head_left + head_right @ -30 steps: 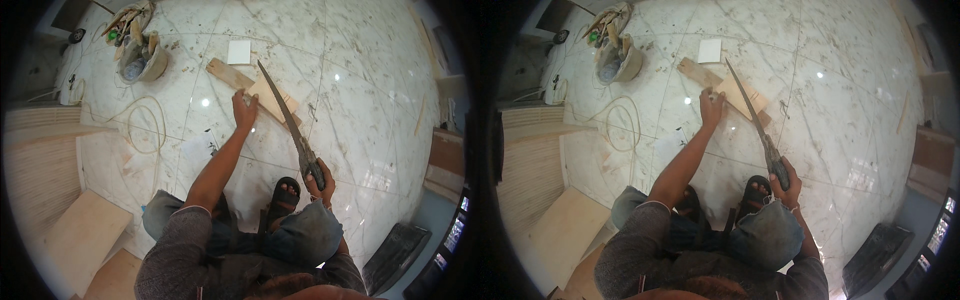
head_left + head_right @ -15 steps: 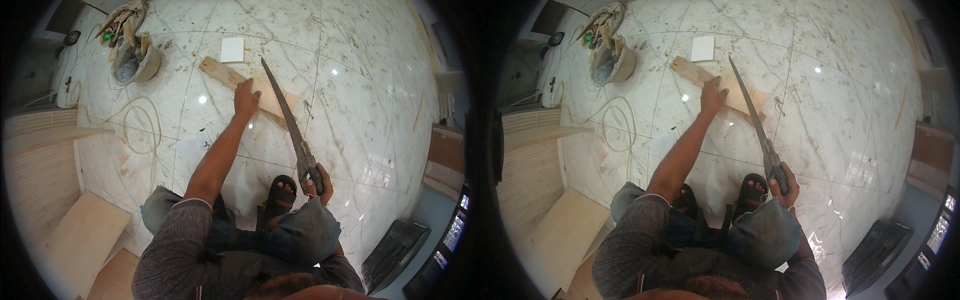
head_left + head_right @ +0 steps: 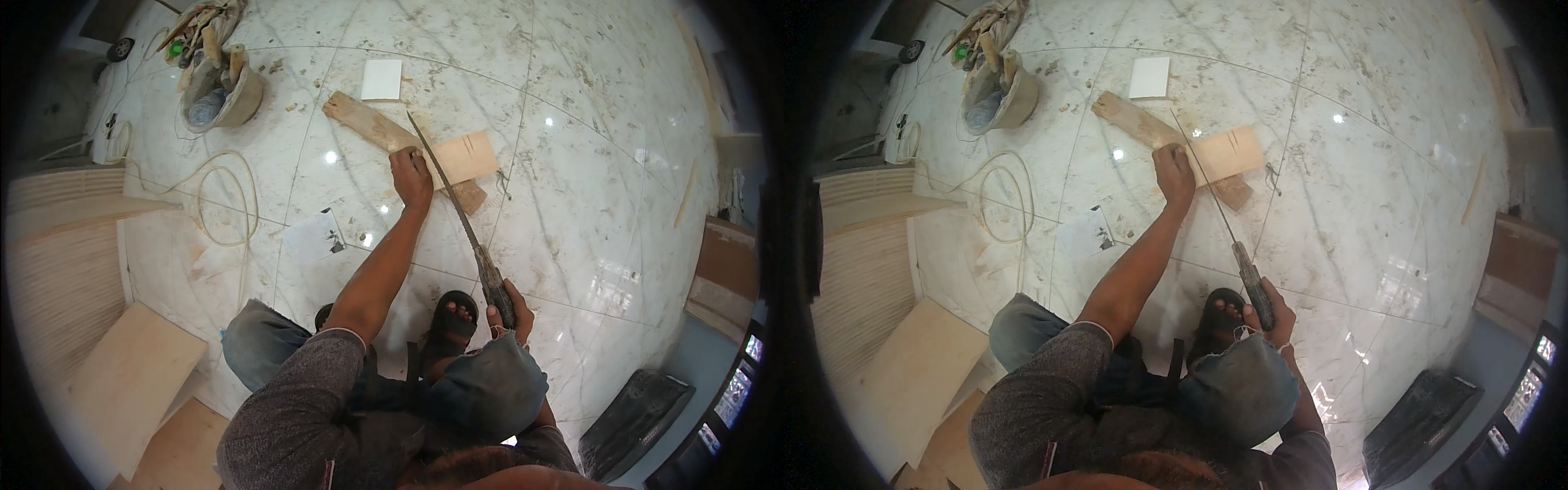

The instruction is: The person saws a piece of wood, uses an axe and a nail to chisel a notch into it, and then uses a power drill to attach the wood piece to a larger wooden structure.

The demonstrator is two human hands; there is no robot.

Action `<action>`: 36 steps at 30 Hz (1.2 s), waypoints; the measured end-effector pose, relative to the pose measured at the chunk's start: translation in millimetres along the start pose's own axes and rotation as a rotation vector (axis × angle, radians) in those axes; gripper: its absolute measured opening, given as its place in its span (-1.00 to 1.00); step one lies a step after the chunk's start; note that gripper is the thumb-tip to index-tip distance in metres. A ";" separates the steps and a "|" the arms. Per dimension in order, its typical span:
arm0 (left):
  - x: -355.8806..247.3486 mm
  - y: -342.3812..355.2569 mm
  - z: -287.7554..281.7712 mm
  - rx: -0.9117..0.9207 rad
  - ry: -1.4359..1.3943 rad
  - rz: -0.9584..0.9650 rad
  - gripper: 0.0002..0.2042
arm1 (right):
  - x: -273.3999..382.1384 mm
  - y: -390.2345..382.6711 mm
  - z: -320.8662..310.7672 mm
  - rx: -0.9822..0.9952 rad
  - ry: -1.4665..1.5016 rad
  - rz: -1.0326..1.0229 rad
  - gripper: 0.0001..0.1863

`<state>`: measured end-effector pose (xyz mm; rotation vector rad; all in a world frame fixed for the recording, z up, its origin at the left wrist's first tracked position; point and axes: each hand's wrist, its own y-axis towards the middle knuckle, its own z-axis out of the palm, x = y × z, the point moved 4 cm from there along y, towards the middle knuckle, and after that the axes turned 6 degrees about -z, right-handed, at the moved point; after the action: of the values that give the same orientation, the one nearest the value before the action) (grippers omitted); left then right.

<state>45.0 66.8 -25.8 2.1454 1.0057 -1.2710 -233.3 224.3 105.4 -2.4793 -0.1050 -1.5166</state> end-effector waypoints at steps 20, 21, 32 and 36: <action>-0.9 8.8 26.4 0.023 0.414 0.210 -0.85 | 64.5 39.5 -7.2 0.150 -0.127 -0.227 -0.50; -0.7 9.4 28.5 0.024 0.412 0.188 -0.85 | 64.4 36.8 -7.7 0.181 -0.160 -0.208 -0.50; 1.8 14.6 21.7 0.015 0.235 0.204 -0.89 | 96.5 37.9 -34.8 0.273 -0.317 -0.101 -0.48; -2.2 11.0 22.3 0.046 0.227 0.265 -0.89 | 98.5 36.9 -46.9 0.255 -0.313 -0.179 -0.49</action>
<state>40.5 43.7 -34.3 2.4047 0.7493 -0.9518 -221.9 171.6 207.1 -2.5261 -0.5511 -1.0792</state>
